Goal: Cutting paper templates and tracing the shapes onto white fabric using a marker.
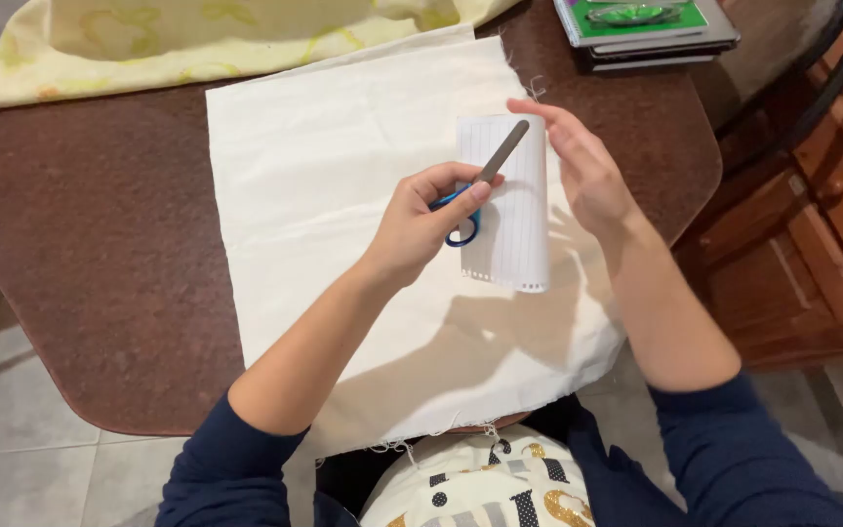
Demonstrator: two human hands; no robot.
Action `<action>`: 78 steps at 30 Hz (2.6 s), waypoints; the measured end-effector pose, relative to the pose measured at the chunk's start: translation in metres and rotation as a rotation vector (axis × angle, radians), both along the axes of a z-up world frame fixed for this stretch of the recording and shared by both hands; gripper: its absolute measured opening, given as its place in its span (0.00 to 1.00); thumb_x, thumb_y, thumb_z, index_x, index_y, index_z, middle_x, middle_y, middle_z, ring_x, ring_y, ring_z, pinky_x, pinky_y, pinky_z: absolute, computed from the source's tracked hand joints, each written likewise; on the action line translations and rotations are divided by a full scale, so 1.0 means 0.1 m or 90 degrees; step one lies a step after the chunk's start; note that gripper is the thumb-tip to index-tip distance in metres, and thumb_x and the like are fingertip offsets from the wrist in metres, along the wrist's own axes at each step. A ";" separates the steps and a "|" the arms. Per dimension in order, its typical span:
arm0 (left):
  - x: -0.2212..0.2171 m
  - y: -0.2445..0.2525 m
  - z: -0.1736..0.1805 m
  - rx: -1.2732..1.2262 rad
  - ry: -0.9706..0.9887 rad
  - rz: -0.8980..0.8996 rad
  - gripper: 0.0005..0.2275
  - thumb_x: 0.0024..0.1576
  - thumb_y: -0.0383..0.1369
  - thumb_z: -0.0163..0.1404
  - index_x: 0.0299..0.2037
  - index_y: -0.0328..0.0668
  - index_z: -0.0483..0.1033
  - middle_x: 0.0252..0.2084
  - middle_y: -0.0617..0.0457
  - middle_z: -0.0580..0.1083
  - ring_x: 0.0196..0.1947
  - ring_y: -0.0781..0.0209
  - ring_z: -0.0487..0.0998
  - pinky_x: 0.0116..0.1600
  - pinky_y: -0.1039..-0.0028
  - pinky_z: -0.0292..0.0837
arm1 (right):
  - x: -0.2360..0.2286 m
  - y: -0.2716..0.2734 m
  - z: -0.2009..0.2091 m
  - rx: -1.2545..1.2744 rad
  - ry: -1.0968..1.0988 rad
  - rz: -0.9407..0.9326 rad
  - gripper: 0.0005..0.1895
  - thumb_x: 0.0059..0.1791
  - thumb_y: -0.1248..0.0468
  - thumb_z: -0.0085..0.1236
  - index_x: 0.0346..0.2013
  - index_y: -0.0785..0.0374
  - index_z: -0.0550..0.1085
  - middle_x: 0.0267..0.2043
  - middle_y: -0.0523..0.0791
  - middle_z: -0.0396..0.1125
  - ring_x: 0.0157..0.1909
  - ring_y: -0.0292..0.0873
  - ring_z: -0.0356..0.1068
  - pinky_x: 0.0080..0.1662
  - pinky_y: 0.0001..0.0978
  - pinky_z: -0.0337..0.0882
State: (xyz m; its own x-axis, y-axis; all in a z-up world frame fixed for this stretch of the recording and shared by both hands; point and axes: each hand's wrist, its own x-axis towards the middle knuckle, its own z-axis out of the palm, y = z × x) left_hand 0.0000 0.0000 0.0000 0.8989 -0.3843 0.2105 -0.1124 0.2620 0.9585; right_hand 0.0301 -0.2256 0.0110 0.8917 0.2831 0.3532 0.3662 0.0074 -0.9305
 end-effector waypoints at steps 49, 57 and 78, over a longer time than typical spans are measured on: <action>-0.34 0.87 -0.39 0.036 0.466 0.375 0.09 0.55 0.29 0.62 0.31 0.37 0.73 0.21 0.45 0.73 0.20 0.54 0.81 0.22 0.82 0.57 | 2.28 -1.05 -0.95 -0.236 -0.050 -0.248 0.05 0.52 0.60 0.61 0.34 0.55 0.80 0.31 0.37 0.71 0.35 0.38 0.69 0.35 0.36 0.69; -0.29 0.85 -0.49 -0.117 0.466 0.325 0.11 0.61 0.35 0.55 0.43 0.33 0.73 0.37 0.39 0.81 0.37 0.49 0.86 0.33 0.69 0.84 | 0.76 -0.02 -0.56 -0.267 -0.142 -0.025 0.04 0.50 0.61 0.62 0.36 0.56 0.80 0.32 0.41 0.73 0.35 0.42 0.74 0.34 0.34 0.73; -0.37 0.57 -0.80 -0.196 0.099 0.108 0.15 0.63 0.44 0.54 0.51 0.42 0.71 0.37 0.52 0.76 0.34 0.64 0.76 0.45 0.74 0.75 | -0.25 1.18 -0.51 0.191 0.366 0.237 0.08 0.47 0.66 0.64 0.34 0.69 0.76 0.28 0.52 0.74 0.30 0.46 0.79 0.30 0.35 0.82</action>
